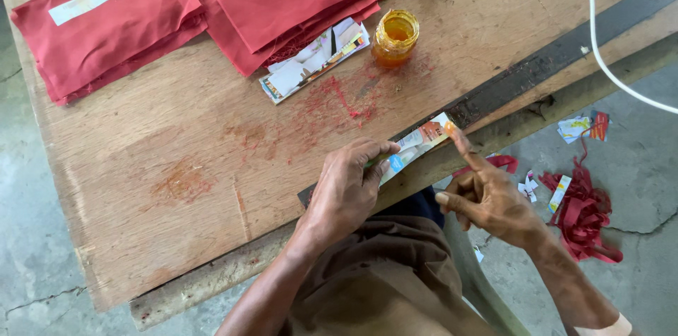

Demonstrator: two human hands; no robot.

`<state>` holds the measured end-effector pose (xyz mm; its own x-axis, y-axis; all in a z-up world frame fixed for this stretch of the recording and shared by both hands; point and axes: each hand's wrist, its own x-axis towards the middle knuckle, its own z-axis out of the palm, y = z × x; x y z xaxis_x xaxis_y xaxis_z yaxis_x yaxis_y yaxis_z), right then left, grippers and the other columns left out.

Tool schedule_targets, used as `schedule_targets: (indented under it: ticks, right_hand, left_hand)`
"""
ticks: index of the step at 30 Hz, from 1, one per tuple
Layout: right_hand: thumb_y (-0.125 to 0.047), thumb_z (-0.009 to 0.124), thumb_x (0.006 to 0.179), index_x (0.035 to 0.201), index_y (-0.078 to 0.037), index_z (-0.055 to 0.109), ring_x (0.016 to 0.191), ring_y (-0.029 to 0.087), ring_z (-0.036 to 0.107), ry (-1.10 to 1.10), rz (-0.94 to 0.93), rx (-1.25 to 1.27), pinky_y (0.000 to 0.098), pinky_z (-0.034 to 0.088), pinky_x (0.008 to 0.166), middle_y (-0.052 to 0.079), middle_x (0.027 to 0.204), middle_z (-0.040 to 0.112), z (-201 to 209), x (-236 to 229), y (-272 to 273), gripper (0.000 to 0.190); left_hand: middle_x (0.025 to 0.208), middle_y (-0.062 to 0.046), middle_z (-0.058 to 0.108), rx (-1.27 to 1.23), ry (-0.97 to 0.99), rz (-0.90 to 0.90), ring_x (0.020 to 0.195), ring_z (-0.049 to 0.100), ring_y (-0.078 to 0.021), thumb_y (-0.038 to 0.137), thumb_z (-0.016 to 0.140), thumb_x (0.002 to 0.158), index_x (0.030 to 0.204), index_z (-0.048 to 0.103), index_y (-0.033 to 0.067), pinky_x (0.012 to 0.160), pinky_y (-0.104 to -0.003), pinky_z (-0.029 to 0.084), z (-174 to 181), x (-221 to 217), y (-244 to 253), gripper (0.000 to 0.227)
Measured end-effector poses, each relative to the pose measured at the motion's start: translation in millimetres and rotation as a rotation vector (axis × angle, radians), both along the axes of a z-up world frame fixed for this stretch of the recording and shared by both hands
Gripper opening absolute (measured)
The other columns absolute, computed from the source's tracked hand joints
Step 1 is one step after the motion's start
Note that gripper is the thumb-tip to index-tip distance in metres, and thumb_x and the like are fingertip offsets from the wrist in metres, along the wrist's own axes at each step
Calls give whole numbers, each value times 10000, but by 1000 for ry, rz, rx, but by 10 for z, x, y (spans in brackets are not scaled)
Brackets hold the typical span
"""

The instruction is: The person applies adhesive labels to red fabric pouches by picking up a pre-printed label from a metal strip, applying orange liquid adhesive with their finger, and pressing the label onto the center of each pouch.

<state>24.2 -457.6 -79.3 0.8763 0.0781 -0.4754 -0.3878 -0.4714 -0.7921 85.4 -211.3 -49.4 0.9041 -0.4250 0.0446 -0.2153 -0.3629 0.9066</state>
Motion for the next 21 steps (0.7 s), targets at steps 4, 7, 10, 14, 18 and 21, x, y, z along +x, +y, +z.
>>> schedule_targets:
  ticks: [4,7,10,14,18,21]
  right_hand:
    - [-206,748,823,1692,-316,-15,475,141,577,-8,43,50,311,532,450,119,642,723,58,-77,190,1161]
    - [-177,769,806,1669,-322,62,488,181,581,-81,160,-172,342,525,499,107,642,760,106,-122,340,1126]
    - [-169,777,795,1658,-298,53,500,203,634,-118,212,-229,368,557,541,91,713,768,116,-154,510,1134]
    - [-167,749,827,1652,-289,103,538,201,664,-159,258,-167,378,573,595,92,699,759,78,-223,701,1055]
    - [-150,767,842,1619,-244,152,591,207,656,-240,305,-196,376,558,634,91,711,735,7,-297,841,996]
    - [-133,791,843,1592,-241,284,598,184,644,-191,301,-70,348,564,610,76,707,721,-11,-334,813,911]
  left_hand:
    - [1118,-169,736,-21,-60,11,1037,698,-363,27,653,918,1136,720,28,889,-420,542,30,-32,30,228]
    - [1095,-166,729,-24,-98,66,969,716,-341,38,618,959,1167,705,28,846,-408,559,37,-87,118,227]
    - [1040,-167,713,55,-179,159,932,708,-335,56,604,993,1210,688,22,822,-414,553,31,-116,254,235]
    - [1012,-148,697,86,-185,240,845,698,-279,75,611,990,1234,657,7,778,-388,556,6,-79,408,258]
    - [965,-120,694,38,-39,265,741,696,-214,102,617,985,1223,658,12,696,-345,565,-36,-83,455,258]
    - [972,-132,704,56,-131,259,780,706,-234,86,627,989,1221,662,3,735,-351,562,-66,-109,468,249]
